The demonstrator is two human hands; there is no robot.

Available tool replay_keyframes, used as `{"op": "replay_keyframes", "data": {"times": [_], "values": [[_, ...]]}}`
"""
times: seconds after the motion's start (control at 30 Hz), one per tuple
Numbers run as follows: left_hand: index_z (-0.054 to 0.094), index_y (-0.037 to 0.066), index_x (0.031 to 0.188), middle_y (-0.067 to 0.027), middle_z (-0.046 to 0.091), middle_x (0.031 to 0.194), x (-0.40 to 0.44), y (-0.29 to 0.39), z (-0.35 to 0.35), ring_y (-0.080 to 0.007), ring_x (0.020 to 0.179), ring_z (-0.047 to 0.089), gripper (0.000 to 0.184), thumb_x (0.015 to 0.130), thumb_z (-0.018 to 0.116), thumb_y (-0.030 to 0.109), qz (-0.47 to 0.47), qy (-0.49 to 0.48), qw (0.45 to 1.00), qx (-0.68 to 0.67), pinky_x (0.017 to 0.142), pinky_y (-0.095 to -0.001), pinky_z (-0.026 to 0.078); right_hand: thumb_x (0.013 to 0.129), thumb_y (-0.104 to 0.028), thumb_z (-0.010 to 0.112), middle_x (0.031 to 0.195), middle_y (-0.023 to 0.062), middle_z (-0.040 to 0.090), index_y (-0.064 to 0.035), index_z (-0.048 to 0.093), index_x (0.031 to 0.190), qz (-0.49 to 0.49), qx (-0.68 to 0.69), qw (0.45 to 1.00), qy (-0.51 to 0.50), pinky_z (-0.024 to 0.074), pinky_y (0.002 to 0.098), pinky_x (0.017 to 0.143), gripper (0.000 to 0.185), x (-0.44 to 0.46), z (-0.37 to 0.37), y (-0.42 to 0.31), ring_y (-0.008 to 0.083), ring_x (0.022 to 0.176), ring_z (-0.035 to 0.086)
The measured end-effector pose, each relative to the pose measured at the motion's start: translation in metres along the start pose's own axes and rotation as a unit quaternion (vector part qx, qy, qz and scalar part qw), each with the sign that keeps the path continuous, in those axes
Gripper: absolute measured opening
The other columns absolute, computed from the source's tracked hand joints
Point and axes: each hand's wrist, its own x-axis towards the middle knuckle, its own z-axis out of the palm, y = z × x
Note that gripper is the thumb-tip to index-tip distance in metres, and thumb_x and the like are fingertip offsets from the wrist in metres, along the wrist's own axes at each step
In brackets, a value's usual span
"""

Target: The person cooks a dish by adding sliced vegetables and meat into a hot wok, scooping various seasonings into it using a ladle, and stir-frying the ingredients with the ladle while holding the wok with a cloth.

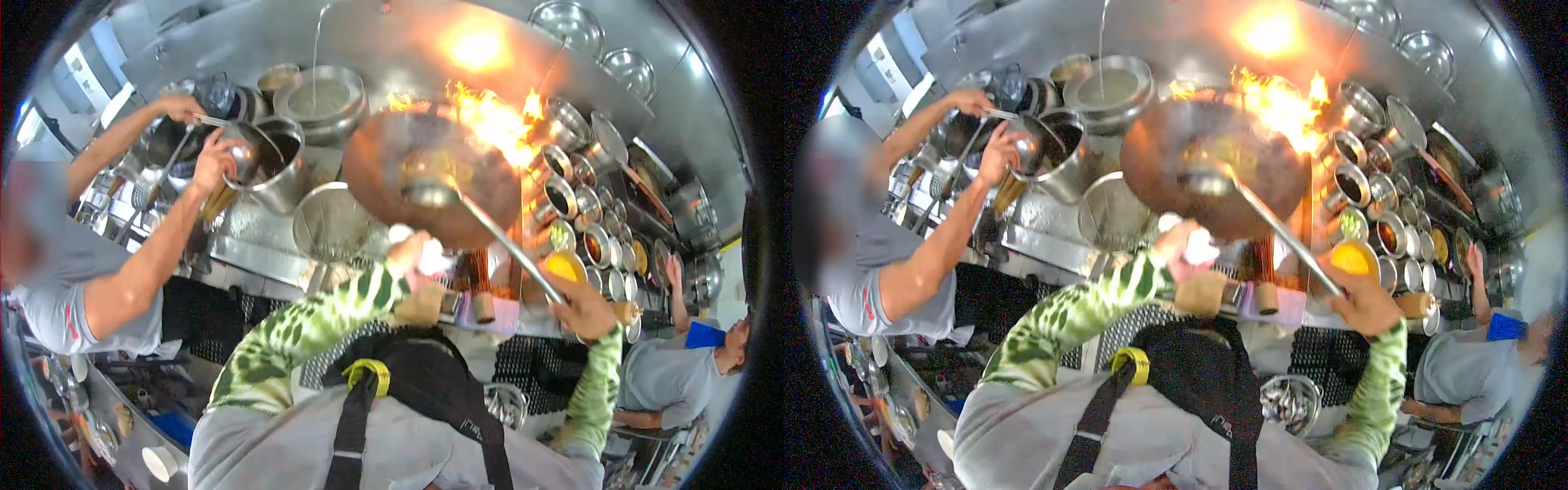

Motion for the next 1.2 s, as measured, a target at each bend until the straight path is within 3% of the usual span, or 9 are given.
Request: {"op": "replay_keyframes", "data": {"times": [0.1,0.2,0.37,0.53,0.7,0.77,0.87,1.0,1.2], "values": [[0.059,0.015,0.092,-0.0054,0.064,0.085,0.006,0.02,0.01,-0.0253,0.078,0.064,0.014,0.091,0.051,0.026,-0.015,-0.032,0.999,-0.027,0.064,-0.0425,0.054,0.082,-0.006,0.061,0.107,0.0191,0.065,-0.0118,0.039,0.145,0.115,-0.002,0.99,-0.087,0.0495,0.0351,0.086,0.067,0.0,-0.02,-0.018,0.0233,0.084,0.066],[0.058,0.015,0.092,-0.0048,0.064,0.084,0.032,0.02,0.015,-0.0254,0.083,0.063,0.014,0.091,0.054,0.028,0.004,-0.006,0.999,-0.04,0.07,-0.0436,0.053,0.082,-0.01,0.062,0.104,0.0218,0.065,-0.0117,0.039,0.144,-0.065,-0.107,0.992,0.023,0.0492,0.0401,0.083,0.066,0.044,0.009,0.024,0.0336,0.089,0.064],[0.058,0.011,0.095,-0.0106,0.064,0.089,0.073,-0.062,-0.054,-0.0285,0.083,0.063,0.017,0.091,0.052,0.027,0.036,-0.072,0.995,-0.064,0.067,-0.0455,0.054,0.078,-0.007,0.063,0.104,0.0271,0.063,-0.0036,0.044,0.138,-0.003,-0.171,0.977,0.13,0.0487,0.0433,0.081,0.063,0.086,0.048,0.028,0.041,0.091,0.061],[0.057,0.011,0.09,-0.0084,0.062,0.08,0.074,-0.051,-0.059,-0.0284,0.073,0.063,0.013,0.089,0.051,0.023,0.06,-0.129,0.99,0.013,0.062,-0.0441,0.054,0.077,-0.001,0.061,0.101,0.0282,0.062,0.0,0.048,0.133,-0.133,-0.074,0.977,0.149,0.0485,0.046,0.082,0.057,0.046,0.04,0.021,0.0436,0.093,0.06],[0.057,0.018,0.085,-0.0032,0.061,0.08,0.067,0.026,0.008,-0.0246,0.081,0.061,0.006,0.083,0.058,0.024,0.023,0.073,0.994,-0.072,0.067,-0.0449,0.052,0.078,-0.004,0.064,0.126,0.0231,0.058,-0.0014,0.047,0.136,-0.049,-0.024,0.997,0.05,0.0467,0.0366,0.094,0.061,0.022,0.025,0.009,0.0371,0.113,0.059],[0.057,0.018,0.085,-0.0035,0.061,0.08,0.098,0.019,-0.004,-0.0244,0.08,0.062,0.008,0.084,0.056,0.026,0.028,0.064,0.997,-0.045,0.067,-0.0453,0.053,0.079,-0.005,0.064,0.113,0.0244,0.062,-0.0015,0.046,0.137,-0.016,-0.001,0.997,0.074,0.049,0.0353,0.086,0.061,0.037,0.042,0.036,0.0352,0.098,0.064],[0.056,0.017,0.087,-0.0042,0.061,0.082,0.112,0.014,-0.008,-0.0236,0.076,0.063,0.01,0.084,0.057,0.027,0.034,0.066,0.997,-0.037,0.061,-0.043,0.054,0.083,-0.007,0.061,0.062,0.0015,0.054,-0.0017,0.044,0.14,0.114,0.243,0.953,0.137,0.0426,0.0287,0.043,0.06,0.067,0.057,0.045,0.0093,0.046,0.05],[0.057,0.016,0.092,-0.0058,0.06,0.084,0.105,0.015,-0.003,-0.0258,0.079,0.063,0.013,0.084,0.058,0.026,0.04,0.088,0.995,-0.022,0.064,-0.0457,0.055,0.085,-0.005,0.057,0.063,0.0034,0.056,-0.0008,0.038,0.143,0.066,0.287,0.897,0.329,0.045,0.0305,0.044,0.062,0.143,0.114,0.055,0.0127,0.046,0.053],[0.057,0.016,0.091,-0.0054,0.062,0.084,0.115,0.007,-0.01,-0.0263,0.079,0.064,0.013,0.086,0.057,0.028,0.047,0.081,0.995,-0.031,0.063,-0.0441,0.056,0.084,-0.005,0.059,0.062,0.0052,0.058,0.0032,0.034,0.144,0.099,0.419,0.875,0.22,0.044,0.0296,0.041,0.065,0.16,0.123,0.019,0.0124,0.046,0.055]]}}
